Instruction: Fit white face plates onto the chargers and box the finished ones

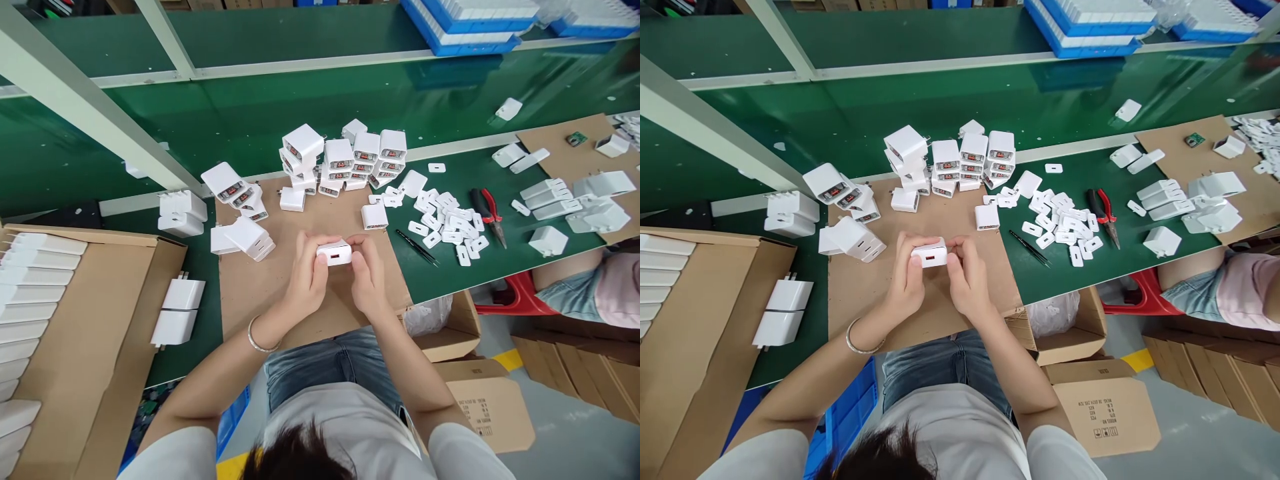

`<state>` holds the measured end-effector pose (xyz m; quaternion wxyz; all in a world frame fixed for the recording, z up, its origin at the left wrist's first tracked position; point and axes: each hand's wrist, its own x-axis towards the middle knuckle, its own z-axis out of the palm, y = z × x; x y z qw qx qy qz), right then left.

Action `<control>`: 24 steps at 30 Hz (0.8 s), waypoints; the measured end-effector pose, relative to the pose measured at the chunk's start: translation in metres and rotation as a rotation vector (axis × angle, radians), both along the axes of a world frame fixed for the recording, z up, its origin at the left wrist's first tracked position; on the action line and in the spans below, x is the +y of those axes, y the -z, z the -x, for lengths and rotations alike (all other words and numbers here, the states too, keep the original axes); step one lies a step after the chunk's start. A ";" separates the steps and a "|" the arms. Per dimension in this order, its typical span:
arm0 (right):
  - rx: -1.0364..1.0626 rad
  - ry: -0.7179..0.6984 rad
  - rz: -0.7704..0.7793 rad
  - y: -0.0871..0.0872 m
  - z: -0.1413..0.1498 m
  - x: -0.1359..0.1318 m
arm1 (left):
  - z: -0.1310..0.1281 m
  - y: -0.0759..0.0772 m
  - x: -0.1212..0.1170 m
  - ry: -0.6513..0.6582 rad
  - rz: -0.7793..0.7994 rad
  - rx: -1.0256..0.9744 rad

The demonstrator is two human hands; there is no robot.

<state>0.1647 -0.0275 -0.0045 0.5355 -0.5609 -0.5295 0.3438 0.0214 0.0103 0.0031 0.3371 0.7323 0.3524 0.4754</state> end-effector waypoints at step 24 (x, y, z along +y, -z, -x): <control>-0.065 -0.142 0.053 0.014 -0.027 0.011 | -0.002 0.003 0.009 0.208 0.116 0.026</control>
